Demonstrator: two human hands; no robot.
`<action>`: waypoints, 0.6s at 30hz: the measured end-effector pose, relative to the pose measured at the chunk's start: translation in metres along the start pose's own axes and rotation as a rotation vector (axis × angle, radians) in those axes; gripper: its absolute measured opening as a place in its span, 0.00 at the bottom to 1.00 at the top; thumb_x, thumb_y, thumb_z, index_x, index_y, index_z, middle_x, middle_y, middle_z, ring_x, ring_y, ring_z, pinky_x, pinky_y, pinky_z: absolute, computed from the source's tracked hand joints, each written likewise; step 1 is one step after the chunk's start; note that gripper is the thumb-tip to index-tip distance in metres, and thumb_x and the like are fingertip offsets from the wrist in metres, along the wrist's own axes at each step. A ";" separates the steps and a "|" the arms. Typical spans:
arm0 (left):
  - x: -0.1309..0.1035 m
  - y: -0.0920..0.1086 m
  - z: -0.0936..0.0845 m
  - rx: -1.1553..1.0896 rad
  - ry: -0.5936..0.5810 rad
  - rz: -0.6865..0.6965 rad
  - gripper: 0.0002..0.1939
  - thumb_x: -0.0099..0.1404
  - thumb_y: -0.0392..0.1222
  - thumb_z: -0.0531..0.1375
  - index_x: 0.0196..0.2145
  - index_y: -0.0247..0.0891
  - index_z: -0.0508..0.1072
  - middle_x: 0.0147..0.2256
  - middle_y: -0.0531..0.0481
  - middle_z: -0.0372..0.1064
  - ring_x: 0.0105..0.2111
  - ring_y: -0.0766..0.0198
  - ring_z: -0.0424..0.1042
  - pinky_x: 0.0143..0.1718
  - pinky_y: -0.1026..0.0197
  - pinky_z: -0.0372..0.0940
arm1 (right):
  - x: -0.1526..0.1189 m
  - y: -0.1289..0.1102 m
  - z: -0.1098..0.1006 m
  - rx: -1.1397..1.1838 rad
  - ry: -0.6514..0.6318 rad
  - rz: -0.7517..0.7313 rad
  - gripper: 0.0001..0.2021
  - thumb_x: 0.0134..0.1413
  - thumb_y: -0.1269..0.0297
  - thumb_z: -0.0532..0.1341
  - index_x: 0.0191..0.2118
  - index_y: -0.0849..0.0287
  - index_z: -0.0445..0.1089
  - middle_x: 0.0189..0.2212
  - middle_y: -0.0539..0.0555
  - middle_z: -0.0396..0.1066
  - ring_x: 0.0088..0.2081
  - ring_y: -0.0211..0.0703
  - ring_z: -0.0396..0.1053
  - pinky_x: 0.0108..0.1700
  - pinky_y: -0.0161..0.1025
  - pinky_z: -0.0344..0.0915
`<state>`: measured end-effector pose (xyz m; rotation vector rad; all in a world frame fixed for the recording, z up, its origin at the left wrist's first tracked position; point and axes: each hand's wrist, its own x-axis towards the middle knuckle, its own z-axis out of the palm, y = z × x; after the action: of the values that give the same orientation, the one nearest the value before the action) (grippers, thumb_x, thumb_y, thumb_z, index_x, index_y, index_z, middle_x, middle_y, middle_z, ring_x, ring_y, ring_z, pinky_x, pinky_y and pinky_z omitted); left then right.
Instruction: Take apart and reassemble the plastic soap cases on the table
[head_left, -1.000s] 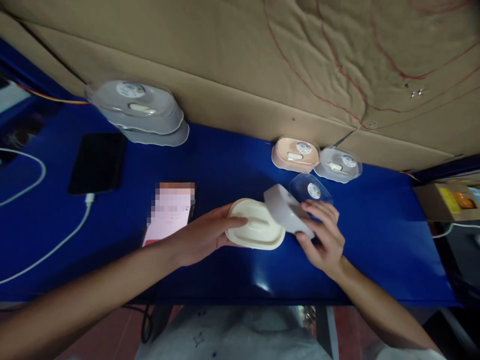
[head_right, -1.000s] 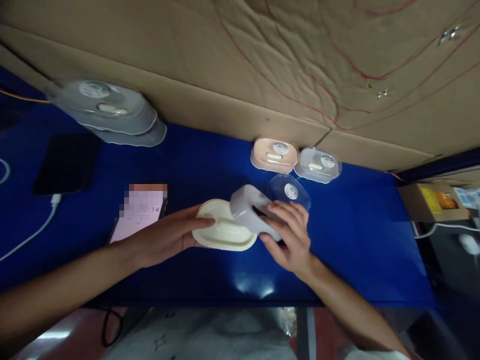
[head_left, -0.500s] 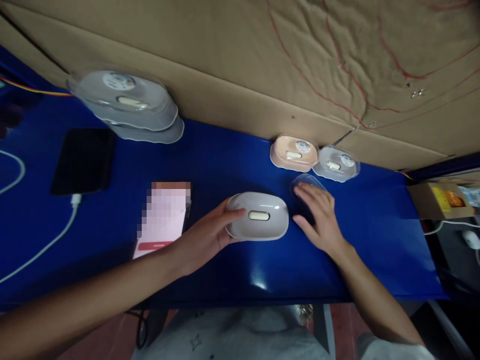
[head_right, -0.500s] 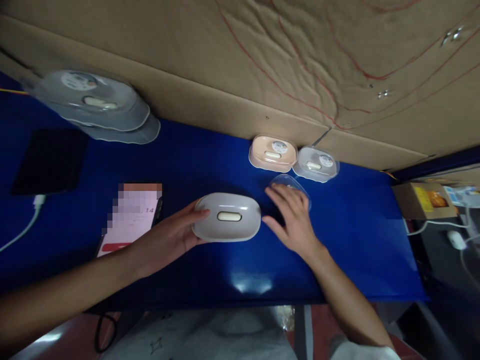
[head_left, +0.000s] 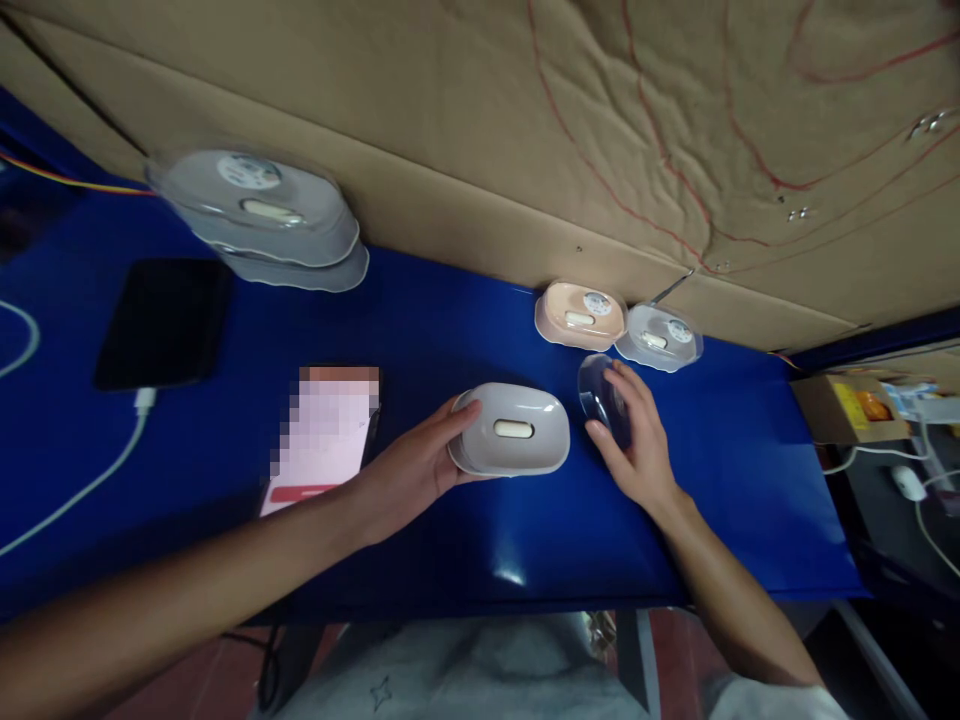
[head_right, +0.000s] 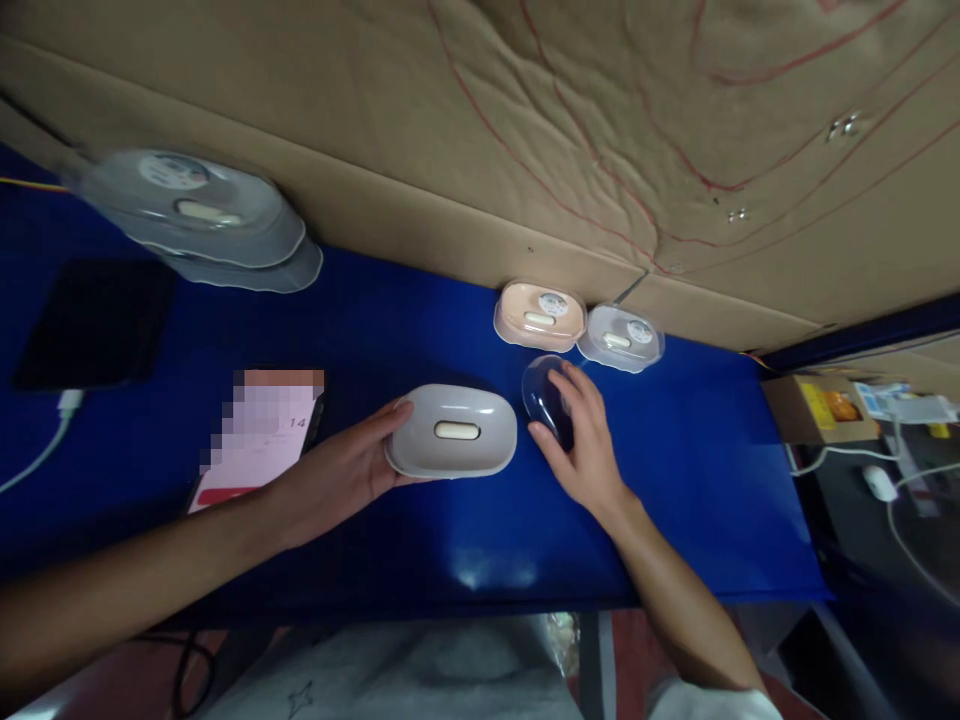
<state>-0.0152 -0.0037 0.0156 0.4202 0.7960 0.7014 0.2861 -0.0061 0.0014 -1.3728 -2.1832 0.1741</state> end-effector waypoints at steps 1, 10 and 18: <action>0.000 -0.002 0.000 0.002 -0.020 -0.003 0.23 0.73 0.56 0.64 0.60 0.46 0.73 0.58 0.44 0.76 0.59 0.48 0.74 0.51 0.53 0.74 | -0.002 -0.005 0.001 0.066 0.029 -0.056 0.32 0.72 0.51 0.58 0.75 0.51 0.53 0.71 0.66 0.61 0.73 0.64 0.59 0.68 0.66 0.63; -0.007 -0.018 -0.002 0.054 -0.161 -0.036 0.25 0.74 0.61 0.62 0.62 0.51 0.74 0.59 0.52 0.76 0.59 0.52 0.75 0.54 0.55 0.72 | -0.017 -0.044 0.023 0.172 -0.081 -0.388 0.39 0.66 0.44 0.64 0.74 0.53 0.54 0.70 0.66 0.61 0.71 0.67 0.60 0.67 0.69 0.66; -0.005 -0.024 -0.005 0.085 -0.205 -0.034 0.28 0.74 0.65 0.60 0.64 0.52 0.71 0.63 0.47 0.73 0.63 0.50 0.73 0.59 0.51 0.71 | -0.013 -0.050 0.014 0.023 -0.086 -0.483 0.24 0.65 0.48 0.68 0.62 0.51 0.72 0.64 0.61 0.68 0.74 0.67 0.55 0.70 0.72 0.60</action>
<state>-0.0120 -0.0239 0.0009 0.5455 0.6386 0.5836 0.2441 -0.0385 0.0039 -0.8032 -2.5030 0.0764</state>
